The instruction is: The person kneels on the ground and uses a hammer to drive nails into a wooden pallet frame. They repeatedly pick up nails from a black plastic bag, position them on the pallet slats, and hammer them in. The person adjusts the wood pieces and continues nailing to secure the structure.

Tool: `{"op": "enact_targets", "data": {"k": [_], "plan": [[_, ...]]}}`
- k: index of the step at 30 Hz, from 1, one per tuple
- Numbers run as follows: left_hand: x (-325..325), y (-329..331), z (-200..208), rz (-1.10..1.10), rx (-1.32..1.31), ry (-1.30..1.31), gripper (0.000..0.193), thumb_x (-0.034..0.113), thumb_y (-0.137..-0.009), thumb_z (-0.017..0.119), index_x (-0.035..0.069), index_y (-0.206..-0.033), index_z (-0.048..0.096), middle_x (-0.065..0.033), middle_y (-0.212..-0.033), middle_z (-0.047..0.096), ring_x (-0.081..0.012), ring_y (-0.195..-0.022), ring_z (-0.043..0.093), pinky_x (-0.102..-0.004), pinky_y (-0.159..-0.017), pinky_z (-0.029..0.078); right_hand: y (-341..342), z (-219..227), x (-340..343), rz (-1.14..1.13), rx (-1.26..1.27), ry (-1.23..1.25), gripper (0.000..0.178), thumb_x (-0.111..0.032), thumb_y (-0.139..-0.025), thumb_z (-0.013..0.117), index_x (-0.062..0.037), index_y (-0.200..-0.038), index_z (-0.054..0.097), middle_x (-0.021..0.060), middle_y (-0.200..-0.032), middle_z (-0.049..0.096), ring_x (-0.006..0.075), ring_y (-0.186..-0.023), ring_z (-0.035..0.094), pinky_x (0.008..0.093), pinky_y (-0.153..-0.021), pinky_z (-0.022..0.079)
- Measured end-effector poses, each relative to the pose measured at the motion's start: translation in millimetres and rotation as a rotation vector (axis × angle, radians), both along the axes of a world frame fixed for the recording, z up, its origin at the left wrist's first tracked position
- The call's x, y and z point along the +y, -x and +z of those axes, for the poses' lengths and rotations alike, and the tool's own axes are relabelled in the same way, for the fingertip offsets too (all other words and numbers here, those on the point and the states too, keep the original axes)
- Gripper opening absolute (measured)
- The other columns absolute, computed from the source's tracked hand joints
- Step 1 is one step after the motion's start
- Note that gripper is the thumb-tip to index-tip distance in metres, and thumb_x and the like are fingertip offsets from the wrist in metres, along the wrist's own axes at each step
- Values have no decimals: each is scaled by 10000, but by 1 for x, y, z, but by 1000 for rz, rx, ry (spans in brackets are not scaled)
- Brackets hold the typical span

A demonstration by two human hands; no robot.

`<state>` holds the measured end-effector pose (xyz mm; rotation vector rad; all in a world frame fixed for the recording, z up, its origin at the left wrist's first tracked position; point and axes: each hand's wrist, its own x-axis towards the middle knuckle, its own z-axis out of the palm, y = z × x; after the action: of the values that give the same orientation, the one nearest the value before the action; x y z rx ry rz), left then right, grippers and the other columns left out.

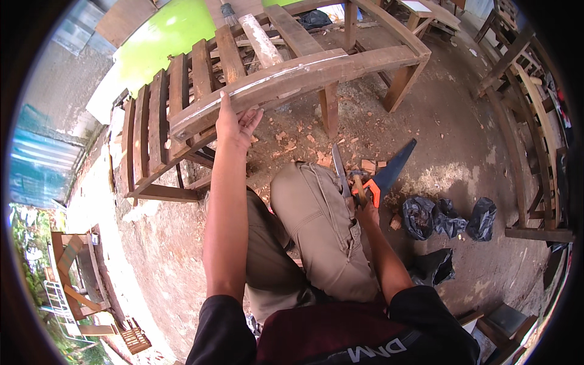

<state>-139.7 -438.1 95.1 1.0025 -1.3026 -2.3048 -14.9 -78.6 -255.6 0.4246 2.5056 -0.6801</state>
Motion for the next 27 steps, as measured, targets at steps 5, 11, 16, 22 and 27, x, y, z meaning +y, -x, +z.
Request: {"op": "enact_targets", "data": {"k": [5, 11, 16, 22, 27], "plan": [[-26, -9, 0, -252, -304, 288, 646, 581, -949, 595, -48, -1094, 585, -83, -809, 611, -191, -672, 617, -324, -671, 554, -1, 20, 6, -32, 221, 119, 539, -389, -909, 656, 41, -1221, 562, 247, -1023, 693, 362, -954, 700, 451, -822, 557], [-33, -8, 32, -351, -250, 1276, 700, 603, -862, 694, -54, -1093, 621, -129, -822, 687, -228, -689, 696, -331, -616, 532, -16, 108, -4, -133, 230, 590, 435, -419, -981, 582, 5, -1061, 640, 129, -743, 644, 256, -676, 653, 397, -654, 504], [16, 49, 30, -615, 116, 1999, 863, 749, -838, 586, -11, -1249, 576, -215, -1232, 627, -351, -1128, 626, -529, -1001, 455, -23, 213, -5, -87, 544, 585, 439, -399, -1044, 493, 22, -994, 607, 106, -705, 579, 189, -616, 585, 369, -602, 470], [18, 86, 19, -697, -239, 1917, 1015, 851, -825, 450, -29, -1324, 524, -239, -1280, 614, -370, -1212, 596, -554, -1041, 442, -14, 270, -9, -234, 412, 862, 384, -373, -1075, 444, -18, -1004, 572, 3, -672, 488, 74, -488, 446, 271, -448, 382], [31, 90, 21, -704, -270, 1910, 985, 815, -867, 432, -39, -1354, 493, -246, -1280, 611, -377, -1214, 590, -559, -1011, 458, 40, 293, -11, -136, 475, 898, 371, -386, -1088, 405, -40, -1031, 526, -42, -663, 390, 40, -434, 349, 238, -378, 322]]}}
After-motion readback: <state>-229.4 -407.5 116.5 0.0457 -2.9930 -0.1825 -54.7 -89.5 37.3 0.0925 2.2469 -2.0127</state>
